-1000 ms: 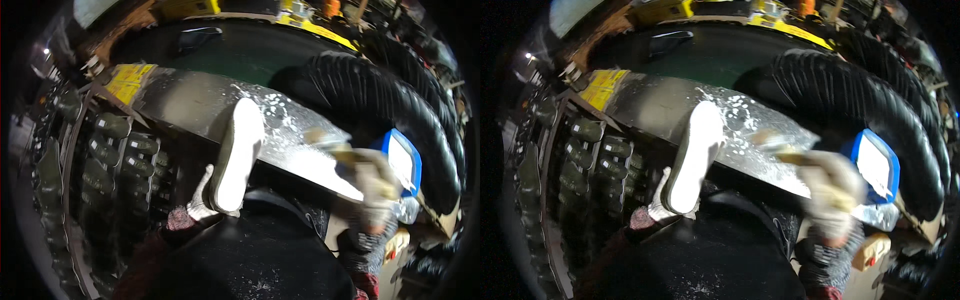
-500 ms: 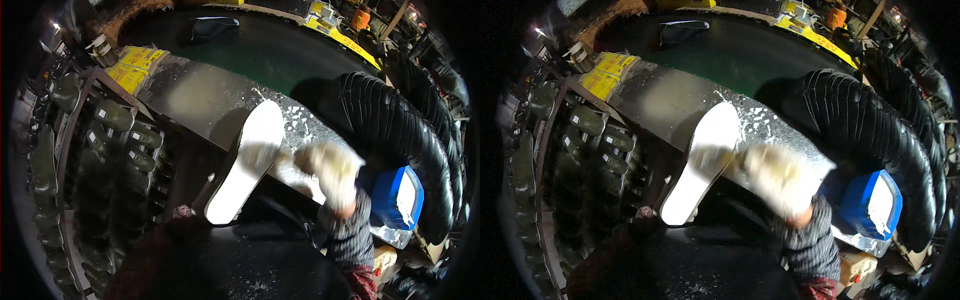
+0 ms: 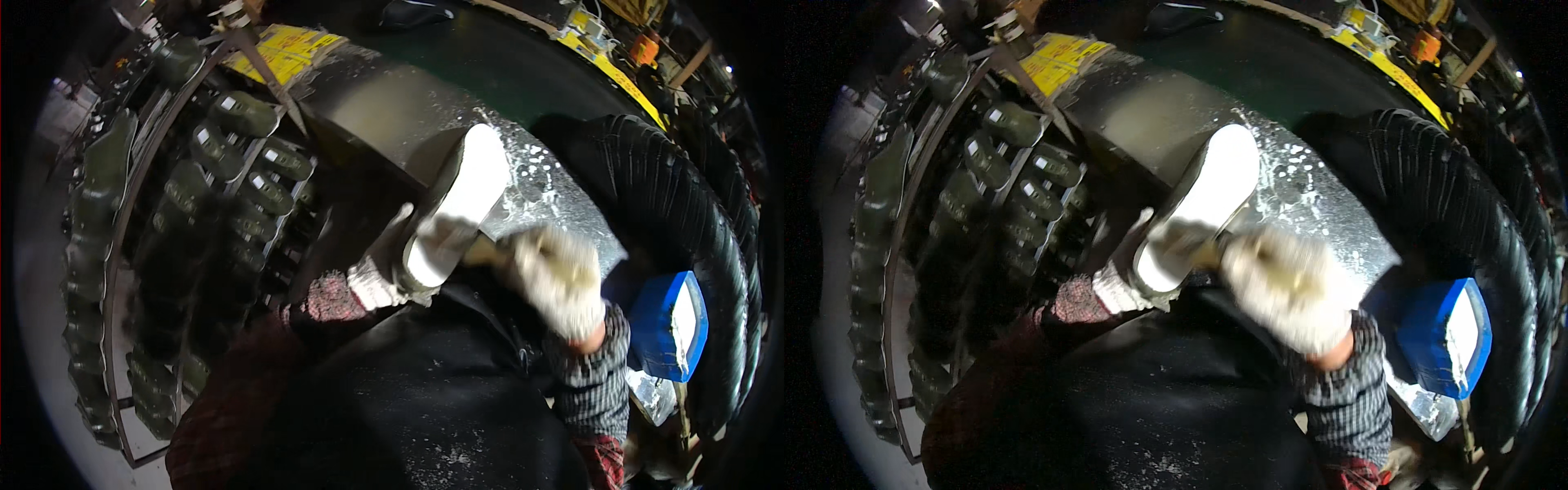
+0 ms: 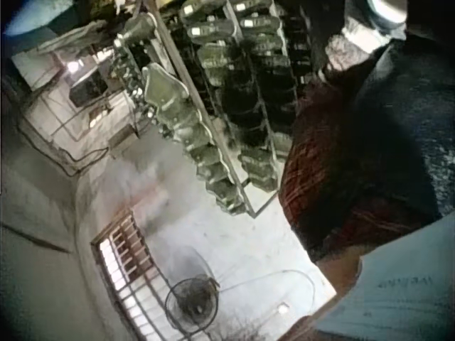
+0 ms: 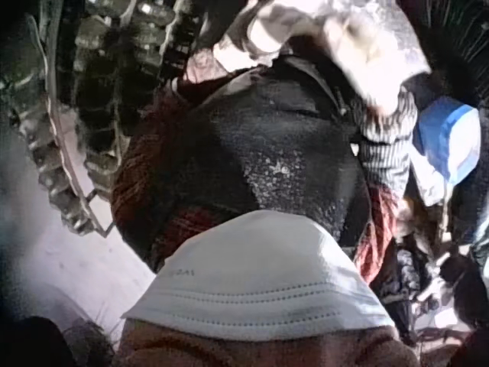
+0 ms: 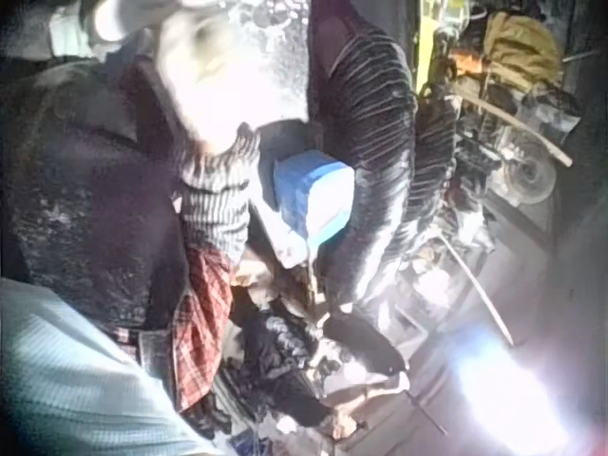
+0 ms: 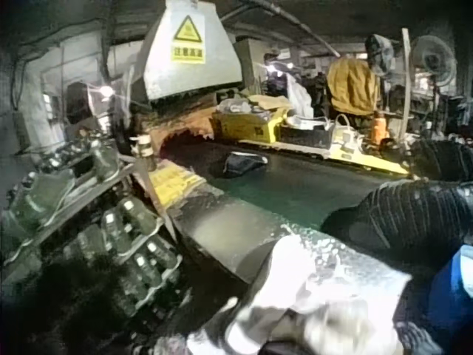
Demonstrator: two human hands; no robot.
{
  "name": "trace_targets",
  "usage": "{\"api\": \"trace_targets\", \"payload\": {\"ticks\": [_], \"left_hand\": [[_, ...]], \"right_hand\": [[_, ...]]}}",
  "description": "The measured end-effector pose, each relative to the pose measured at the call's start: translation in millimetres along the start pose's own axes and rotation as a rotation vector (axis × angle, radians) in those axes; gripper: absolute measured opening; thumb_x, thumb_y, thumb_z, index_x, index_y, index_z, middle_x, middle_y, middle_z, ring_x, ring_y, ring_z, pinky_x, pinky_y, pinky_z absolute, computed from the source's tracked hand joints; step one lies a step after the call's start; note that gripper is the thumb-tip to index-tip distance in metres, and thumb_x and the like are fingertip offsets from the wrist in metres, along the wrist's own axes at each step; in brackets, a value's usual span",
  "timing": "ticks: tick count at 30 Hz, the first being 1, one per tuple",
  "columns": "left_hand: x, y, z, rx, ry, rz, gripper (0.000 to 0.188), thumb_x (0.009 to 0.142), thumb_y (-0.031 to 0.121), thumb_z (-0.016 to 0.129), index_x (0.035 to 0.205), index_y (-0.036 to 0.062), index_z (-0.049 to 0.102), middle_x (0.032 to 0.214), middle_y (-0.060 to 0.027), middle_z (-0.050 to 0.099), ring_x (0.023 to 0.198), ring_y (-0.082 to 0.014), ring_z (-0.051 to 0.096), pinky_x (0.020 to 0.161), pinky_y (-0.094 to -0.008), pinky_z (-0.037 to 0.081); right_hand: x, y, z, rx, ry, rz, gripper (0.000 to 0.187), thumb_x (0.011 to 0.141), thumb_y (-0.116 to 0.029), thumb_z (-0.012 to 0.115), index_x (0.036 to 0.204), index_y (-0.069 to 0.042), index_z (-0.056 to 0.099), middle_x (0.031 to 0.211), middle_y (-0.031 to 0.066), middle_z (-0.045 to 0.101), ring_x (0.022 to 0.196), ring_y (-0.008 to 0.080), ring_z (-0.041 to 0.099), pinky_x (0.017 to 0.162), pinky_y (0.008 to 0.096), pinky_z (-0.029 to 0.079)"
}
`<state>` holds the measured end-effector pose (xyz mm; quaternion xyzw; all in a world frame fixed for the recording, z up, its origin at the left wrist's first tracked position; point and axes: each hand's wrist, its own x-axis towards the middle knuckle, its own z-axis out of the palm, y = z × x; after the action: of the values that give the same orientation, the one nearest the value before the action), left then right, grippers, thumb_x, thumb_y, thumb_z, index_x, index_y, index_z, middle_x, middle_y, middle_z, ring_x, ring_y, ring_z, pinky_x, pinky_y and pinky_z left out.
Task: Apply adhesive to shoe soles and interior components using a brush.
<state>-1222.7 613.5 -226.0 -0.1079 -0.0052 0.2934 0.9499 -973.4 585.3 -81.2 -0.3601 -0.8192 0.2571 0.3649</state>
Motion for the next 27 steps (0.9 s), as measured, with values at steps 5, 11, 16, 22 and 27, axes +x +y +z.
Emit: {"api": "trace_targets", "payload": {"ticks": [5, 11, 16, 22, 27], "left_hand": [[1, -18, 23, 0.091, 0.162, 0.207, 0.060, 0.096, 0.048, 0.043, 0.137, 0.0051, 0.040, 0.119, -0.0146, 0.060, 0.109, -0.0239, 0.060, 0.090, -0.0460, 0.051], [-15, 4, 0, 0.195, 0.054, 0.053, 0.058, 0.093, 0.054, 0.045, 0.125, 0.0050, 0.054, 0.108, -0.0149, 0.065, 0.089, -0.0317, 0.065, 0.077, -0.0485, 0.055], [-28, 7, -7, 0.091, 0.252, 0.117, 0.059, 0.092, 0.056, 0.047, 0.125, 0.0086, 0.056, 0.114, -0.0133, 0.064, 0.098, -0.0330, 0.065, 0.078, -0.0512, 0.055], [-35, 26, 34, 0.093, 0.116, -0.019, 0.059, 0.093, 0.053, 0.047, 0.128, 0.0062, 0.054, 0.118, -0.0166, 0.062, 0.103, -0.0326, 0.062, 0.090, -0.0518, 0.049], [35, 80, 73, 0.460, 0.470, 0.359, 0.049, 0.098, 0.042, 0.042, 0.118, 0.0003, 0.056, 0.084, -0.0249, 0.066, 0.069, -0.0395, 0.066, 0.052, -0.0384, 0.059]], "right_hand": [[-50, 12, -14, 0.390, -0.015, 0.367, 0.026, 0.091, -0.017, 0.059, 0.103, 0.006, 0.058, 0.096, 0.0195, 0.064, 0.082, 0.0233, 0.067, 0.071, 0.0283, 0.059], [-11, -9, 5, 0.592, -0.139, 0.569, 0.027, 0.092, -0.018, 0.061, 0.107, 0.004, 0.063, 0.088, 0.0097, 0.067, 0.078, 0.0127, 0.062, 0.068, 0.0218, 0.051], [-1, 107, -14, 0.465, 0.519, 0.515, 0.020, 0.093, -0.011, 0.059, 0.106, 0.003, 0.061, 0.097, 0.0065, 0.064, 0.089, 0.0123, 0.060, 0.080, 0.0239, 0.048], [12, 58, 13, -0.470, 0.067, -0.107, 0.022, 0.088, -0.011, 0.060, 0.108, -0.003, 0.063, 0.097, 0.0070, 0.060, 0.074, 0.0170, 0.060, 0.054, 0.0243, 0.046], [-29, 36, -12, -0.281, 0.204, 0.093, 0.027, 0.071, -0.001, 0.075, 0.097, -0.007, 0.069, 0.077, 0.0068, 0.061, 0.064, 0.0231, 0.061, 0.057, 0.0326, 0.051]]}}
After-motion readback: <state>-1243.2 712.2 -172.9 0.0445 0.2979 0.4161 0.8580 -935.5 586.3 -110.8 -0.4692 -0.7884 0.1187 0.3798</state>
